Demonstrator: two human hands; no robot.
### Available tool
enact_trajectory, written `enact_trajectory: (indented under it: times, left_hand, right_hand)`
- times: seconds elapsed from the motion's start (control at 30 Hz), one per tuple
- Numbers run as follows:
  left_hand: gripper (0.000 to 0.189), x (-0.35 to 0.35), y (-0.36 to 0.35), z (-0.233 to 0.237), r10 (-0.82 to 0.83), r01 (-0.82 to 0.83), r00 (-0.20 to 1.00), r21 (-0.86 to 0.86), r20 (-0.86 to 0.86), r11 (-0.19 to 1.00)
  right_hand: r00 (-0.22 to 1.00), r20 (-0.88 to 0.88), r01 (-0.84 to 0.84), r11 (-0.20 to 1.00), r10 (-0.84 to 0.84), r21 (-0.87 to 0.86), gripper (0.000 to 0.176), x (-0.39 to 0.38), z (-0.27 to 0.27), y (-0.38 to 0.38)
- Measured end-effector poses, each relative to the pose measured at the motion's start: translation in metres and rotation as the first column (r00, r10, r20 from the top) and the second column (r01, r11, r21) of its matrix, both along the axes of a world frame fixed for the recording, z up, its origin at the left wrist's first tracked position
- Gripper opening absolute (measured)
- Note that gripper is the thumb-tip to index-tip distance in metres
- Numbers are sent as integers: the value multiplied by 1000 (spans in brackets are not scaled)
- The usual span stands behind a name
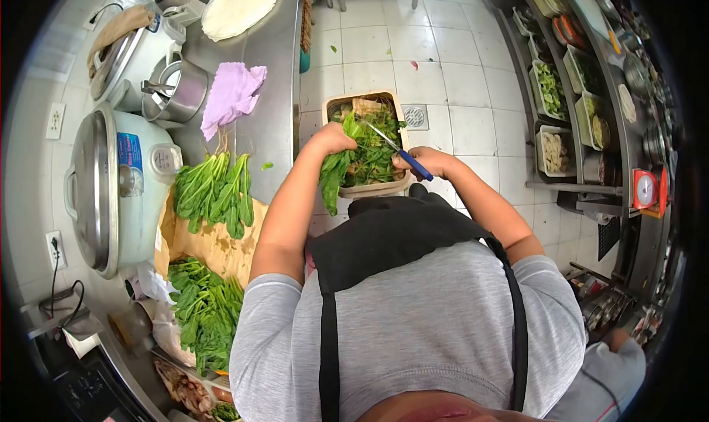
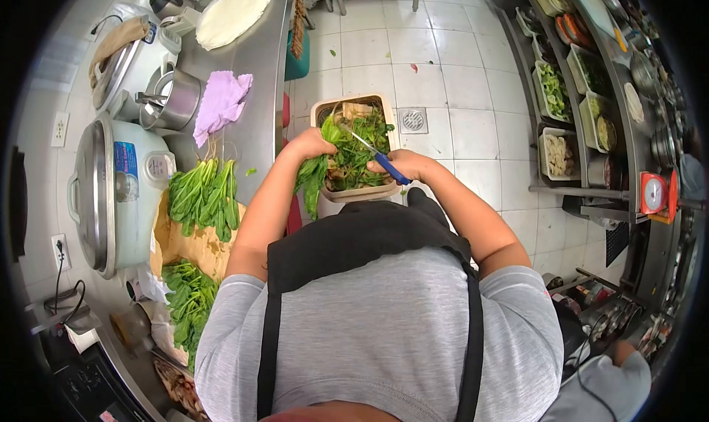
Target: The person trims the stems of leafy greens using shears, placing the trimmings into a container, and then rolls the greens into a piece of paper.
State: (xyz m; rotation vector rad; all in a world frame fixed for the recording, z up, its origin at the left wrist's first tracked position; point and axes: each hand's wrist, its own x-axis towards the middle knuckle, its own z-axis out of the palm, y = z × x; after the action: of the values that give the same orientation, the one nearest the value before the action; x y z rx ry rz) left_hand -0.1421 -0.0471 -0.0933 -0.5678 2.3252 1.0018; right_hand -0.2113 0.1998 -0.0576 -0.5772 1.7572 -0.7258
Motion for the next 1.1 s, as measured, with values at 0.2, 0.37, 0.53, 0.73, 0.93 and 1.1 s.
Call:
enact_trajectory:
  times: [0.2, 0.37, 0.53, 0.73, 0.93, 1.1]
  left_hand:
    - [26, -12, 42, 45, -82, 148, 980, -390, 180, 909]
    - [27, -10, 41, 43, -55, 96, 993, -414, 109, 905]
    - [28, 5, 12, 15, 175, -132, 972, 251, -156, 959]
    - [32, 22, 28, 41, 507, -247, 851, 751, -134, 613]
    - [31, 34, 41, 56, 526, -225, 843, 815, -112, 534]
    - [27, 47, 47, 56, 808, -353, 588, 909, 30, 223]
  right_hand:
    - [975, -172, -125, 986, 143, 107, 70, -9, -3, -20]
    - [945, -290, -124, 985, 153, 118, 60, -14, 2, -22]
    - [991, -20, 135, 991, -136, -11, 39, -12, 5, -11]
    - [909, -74, 332, 820, -410, -465, 46, -5, -2, -49]
    - [949, 197, 315, 790, -247, -525, 23, -1, 19, -74]
    - [919, 250, 395, 737, -307, -549, 13, 2, 30, -75]
